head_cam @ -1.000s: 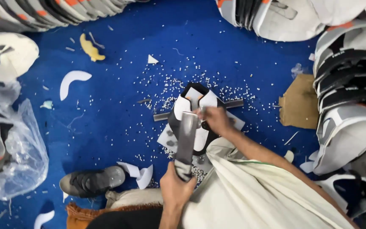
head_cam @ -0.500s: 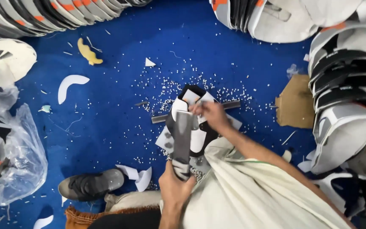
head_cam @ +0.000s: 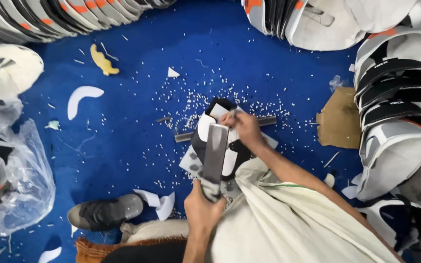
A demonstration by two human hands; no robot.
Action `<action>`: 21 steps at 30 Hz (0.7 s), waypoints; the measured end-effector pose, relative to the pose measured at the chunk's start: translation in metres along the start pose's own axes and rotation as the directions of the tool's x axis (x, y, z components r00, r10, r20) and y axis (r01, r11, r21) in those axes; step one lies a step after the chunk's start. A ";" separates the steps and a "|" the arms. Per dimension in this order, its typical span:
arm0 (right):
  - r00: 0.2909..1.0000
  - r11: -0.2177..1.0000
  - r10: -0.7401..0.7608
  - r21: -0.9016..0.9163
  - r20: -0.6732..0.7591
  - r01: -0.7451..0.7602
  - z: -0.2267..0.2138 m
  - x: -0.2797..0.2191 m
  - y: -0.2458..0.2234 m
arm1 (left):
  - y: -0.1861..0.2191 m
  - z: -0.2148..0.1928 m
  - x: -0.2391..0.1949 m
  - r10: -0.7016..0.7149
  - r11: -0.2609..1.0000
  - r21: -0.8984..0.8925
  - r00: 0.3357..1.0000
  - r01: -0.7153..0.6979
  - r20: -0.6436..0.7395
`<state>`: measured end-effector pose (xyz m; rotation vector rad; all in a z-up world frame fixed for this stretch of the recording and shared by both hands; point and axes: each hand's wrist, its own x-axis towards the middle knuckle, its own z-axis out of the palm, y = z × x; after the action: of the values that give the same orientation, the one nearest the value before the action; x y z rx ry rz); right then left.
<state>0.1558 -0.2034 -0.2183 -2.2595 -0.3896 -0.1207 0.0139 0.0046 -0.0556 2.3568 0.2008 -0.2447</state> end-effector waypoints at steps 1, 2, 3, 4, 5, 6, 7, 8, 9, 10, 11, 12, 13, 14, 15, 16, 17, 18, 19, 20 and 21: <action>0.985 0.849 0.155 0.521 -0.082 -0.090 0.000 0.014 0.003 | 0.015 -0.013 -0.003 0.026 0.996 -0.079 0.997 -0.031 -0.072; 0.944 0.445 0.322 0.892 -0.070 -0.086 0.000 0.026 0.007 | 0.029 -0.026 -0.007 0.047 0.985 -0.157 0.989 -0.069 -0.143; 0.944 0.446 0.321 0.892 -0.079 -0.077 -0.007 0.035 0.004 | 0.042 -0.041 -0.009 0.056 0.985 -0.155 0.988 -0.078 -0.144; 0.914 0.396 0.399 0.884 0.077 -0.248 -0.014 0.040 0.001 | 0.056 -0.054 -0.013 0.054 0.968 -0.234 0.985 -0.092 -0.162; 0.854 0.333 0.467 0.849 0.229 -0.410 -0.020 0.045 -0.002 | 0.068 -0.067 -0.017 0.051 0.945 -0.311 0.983 -0.105 -0.179; 0.851 0.333 0.471 0.846 0.233 -0.416 -0.017 0.042 0.000 | 0.070 -0.070 -0.020 0.046 0.944 -0.315 0.983 -0.100 -0.175; 0.883 0.371 0.430 0.855 0.188 -0.362 -0.014 0.039 0.001 | 0.071 -0.073 -0.023 0.151 0.934 -0.271 0.943 -0.235 -0.298; 0.911 0.399 0.385 0.863 0.149 -0.309 -0.008 0.034 0.000 | 0.072 -0.079 -0.028 0.249 0.912 -0.204 0.877 -0.355 -0.411; 0.908 0.393 0.387 0.863 0.159 -0.319 -0.010 0.029 -0.012 | 0.061 -0.066 -0.024 0.240 0.916 -0.204 0.881 -0.344 -0.408; 0.931 0.573 0.363 0.781 0.031 -0.249 -0.013 0.029 -0.024 | 0.050 -0.054 -0.016 0.264 0.897 -0.244 0.889 -0.369 -0.373; 0.945 0.730 0.314 0.660 -0.092 -0.178 -0.018 0.029 -0.035 | 0.040 -0.042 -0.007 0.290 0.875 -0.285 0.896 -0.390 -0.337; 0.945 0.732 0.311 0.659 -0.102 -0.170 -0.026 0.029 -0.044 | 0.030 -0.029 0.005 0.299 0.872 -0.284 0.892 -0.400 -0.338; 0.964 0.850 0.220 0.515 -0.148 -0.115 -0.033 0.029 -0.053 | 0.020 -0.015 0.017 0.237 0.944 -0.178 0.946 -0.279 -0.222; 0.978 0.933 0.125 0.354 -0.167 -0.059 -0.039 0.025 -0.063 | 0.008 -0.001 0.025 0.144 0.987 -0.053 0.983 -0.150 -0.113; 0.978 0.933 0.124 0.355 -0.167 -0.058 -0.036 0.024 -0.056 | 0.001 -0.001 0.017 0.144 0.987 -0.052 0.983 -0.150 -0.114; 0.984 0.951 0.029 0.309 -0.175 0.028 -0.034 0.025 -0.047 | -0.005 0.001 0.011 0.092 0.994 -0.044 0.991 -0.097 -0.094; 0.982 0.958 -0.067 0.263 -0.178 0.113 -0.032 0.027 -0.037 | -0.012 0.003 0.006 0.040 0.998 -0.034 0.996 -0.043 -0.074; 0.983 0.957 -0.058 0.271 -0.173 0.104 -0.027 0.029 -0.022 | -0.007 -0.006 0.003 0.032 0.999 -0.029 0.997 -0.034 -0.067; 0.953 0.679 0.235 0.733 -0.192 -0.020 -0.020 0.031 -0.006 | -0.004 -0.015 -0.002 -0.004 0.996 -0.093 0.995 -0.005 -0.095; 0.874 0.175 0.484 0.983 -0.038 -0.055 -0.008 0.029 0.005 | -0.001 -0.025 -0.011 -0.054 0.988 -0.153 0.991 0.034 -0.126; 0.872 0.156 0.489 0.985 -0.015 -0.070 -0.013 0.023 -0.015 | 0.002 -0.038 -0.027 -0.075 0.988 -0.141 0.989 0.057 -0.125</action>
<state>0.1739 -0.1983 -0.1945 -0.8938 0.1943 -0.0270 -0.0070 0.0276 -0.0214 2.2324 0.3476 -0.1051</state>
